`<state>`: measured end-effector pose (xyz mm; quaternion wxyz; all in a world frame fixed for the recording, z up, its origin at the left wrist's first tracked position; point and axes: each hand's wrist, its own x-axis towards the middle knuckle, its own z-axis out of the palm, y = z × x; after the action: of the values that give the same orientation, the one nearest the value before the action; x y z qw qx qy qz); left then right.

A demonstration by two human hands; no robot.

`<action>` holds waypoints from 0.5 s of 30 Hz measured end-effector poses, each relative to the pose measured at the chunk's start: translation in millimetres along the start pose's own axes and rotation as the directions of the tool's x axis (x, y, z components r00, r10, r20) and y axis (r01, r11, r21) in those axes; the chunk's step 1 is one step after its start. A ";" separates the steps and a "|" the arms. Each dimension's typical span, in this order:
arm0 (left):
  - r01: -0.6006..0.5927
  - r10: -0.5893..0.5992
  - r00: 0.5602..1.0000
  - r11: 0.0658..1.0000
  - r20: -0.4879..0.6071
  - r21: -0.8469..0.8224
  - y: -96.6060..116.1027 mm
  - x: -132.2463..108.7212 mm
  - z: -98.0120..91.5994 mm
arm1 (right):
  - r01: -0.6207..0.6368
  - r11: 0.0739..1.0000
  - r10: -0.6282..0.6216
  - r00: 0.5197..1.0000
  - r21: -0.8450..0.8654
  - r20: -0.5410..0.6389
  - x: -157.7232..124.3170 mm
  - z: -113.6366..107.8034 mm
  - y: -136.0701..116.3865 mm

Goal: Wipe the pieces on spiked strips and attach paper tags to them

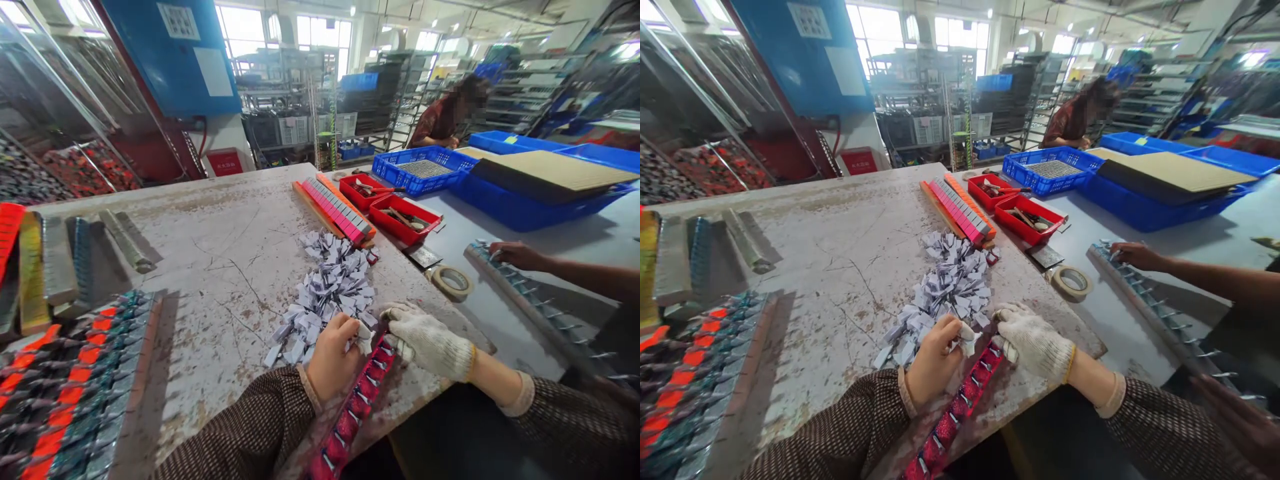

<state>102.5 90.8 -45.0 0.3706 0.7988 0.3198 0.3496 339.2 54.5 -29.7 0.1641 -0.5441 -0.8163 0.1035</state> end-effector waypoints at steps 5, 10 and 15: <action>-0.157 0.155 0.987 0.985 -0.029 -0.072 17.2 -2.3 -0.5 | -0.146 0.929 0.237 0.941 0.339 -0.243 -21.7 7.9 -12.0; -0.333 0.335 0.942 0.941 0.025 -0.064 38.9 -0.3 -2.2 | -0.156 0.594 0.495 0.845 0.789 -0.205 -26.5 17.1 -43.8; -0.130 0.142 0.984 0.986 0.111 -0.109 47.7 -1.2 -3.6 | -0.047 0.303 0.655 0.736 0.952 -0.172 -24.8 11.5 -61.1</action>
<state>111.0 66.4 -4.8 0.4042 0.8182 0.2239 0.3421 291.4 8.1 -22.9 0.6241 -0.5408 -0.3898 0.4075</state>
